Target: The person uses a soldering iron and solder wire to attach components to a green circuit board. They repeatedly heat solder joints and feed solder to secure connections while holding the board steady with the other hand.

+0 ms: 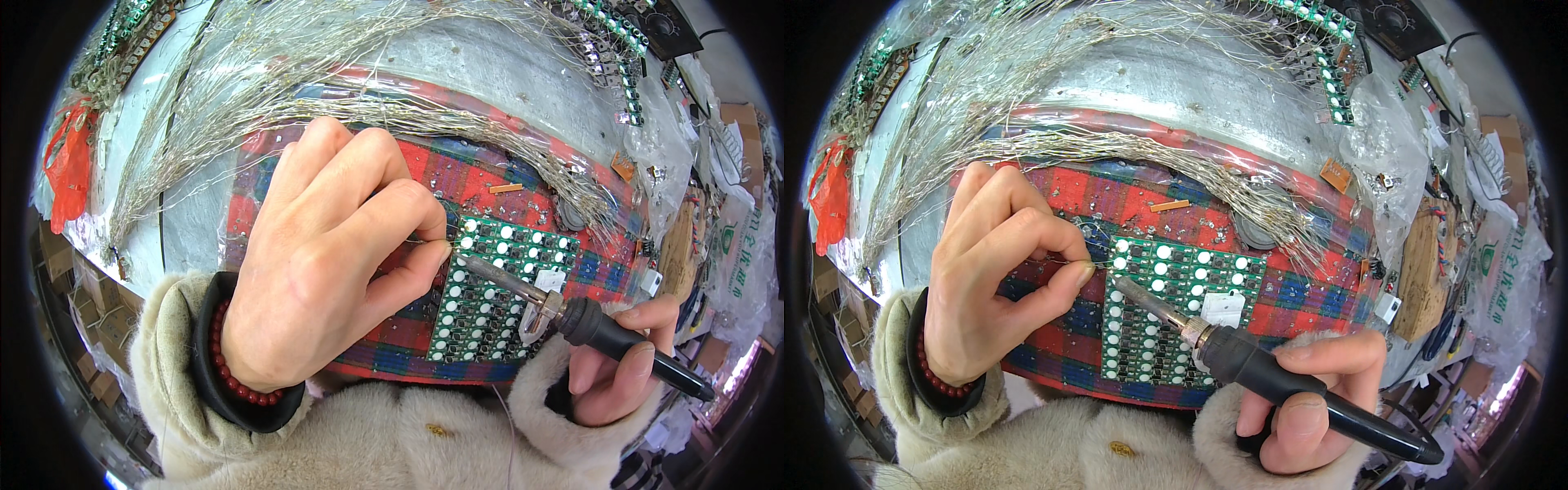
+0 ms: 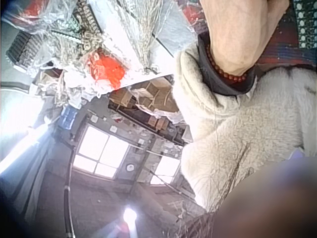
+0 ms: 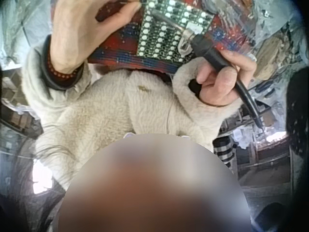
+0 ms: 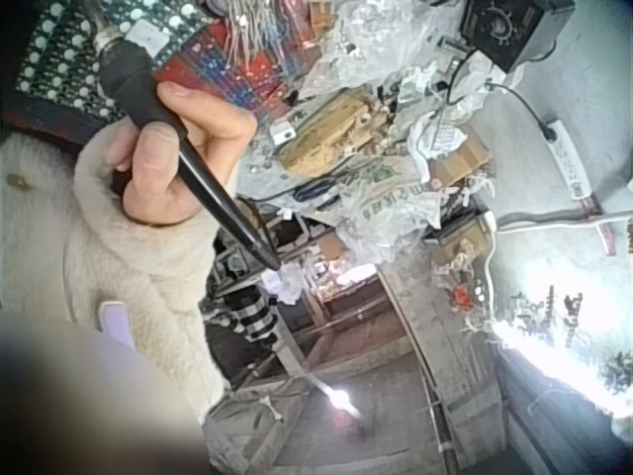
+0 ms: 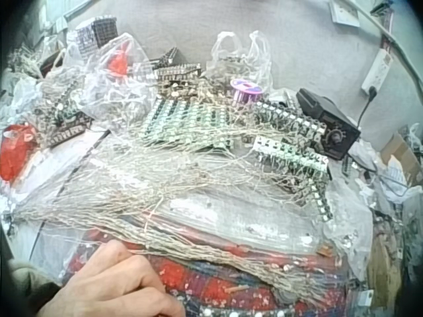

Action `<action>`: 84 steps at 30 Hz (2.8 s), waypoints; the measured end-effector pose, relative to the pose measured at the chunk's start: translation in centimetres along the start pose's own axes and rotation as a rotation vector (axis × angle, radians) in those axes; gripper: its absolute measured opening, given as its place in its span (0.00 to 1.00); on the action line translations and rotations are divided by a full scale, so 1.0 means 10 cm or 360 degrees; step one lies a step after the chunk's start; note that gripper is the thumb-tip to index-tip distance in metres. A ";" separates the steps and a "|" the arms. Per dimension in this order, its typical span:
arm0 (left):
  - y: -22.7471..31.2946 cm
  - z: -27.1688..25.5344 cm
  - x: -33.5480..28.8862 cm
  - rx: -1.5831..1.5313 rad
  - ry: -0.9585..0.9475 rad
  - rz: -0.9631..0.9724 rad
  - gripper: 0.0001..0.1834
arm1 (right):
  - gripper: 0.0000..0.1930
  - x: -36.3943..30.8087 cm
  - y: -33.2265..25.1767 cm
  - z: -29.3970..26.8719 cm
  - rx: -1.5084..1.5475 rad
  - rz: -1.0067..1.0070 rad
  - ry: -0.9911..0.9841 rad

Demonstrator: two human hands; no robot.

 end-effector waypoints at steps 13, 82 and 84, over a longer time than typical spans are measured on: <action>0.01 -0.01 0.00 0.0005 -0.0002 0.0016 0.11 | 0.23 -0.02 -0.03 0.00 -0.0097 -0.0137 -0.0004; 0.21 -0.22 -0.03 -0.0810 -0.0428 -0.0031 0.05 | 0.23 0.28 -0.12 0.35 -0.0548 -0.0887 -0.0996; 0.21 -0.22 -0.03 -0.0822 -0.0442 -0.0054 0.05 | 0.20 0.31 -0.14 0.32 -0.0494 -0.0997 -0.0779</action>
Point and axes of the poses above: each hand's wrist, its own x-axis towards the middle knuckle, its own z-axis out of the palm, y = z × x, the point moved 3 cm from there along x, towards the middle knuckle, and after that the axes turned 13 degrees about x, right-handed, at the moved point
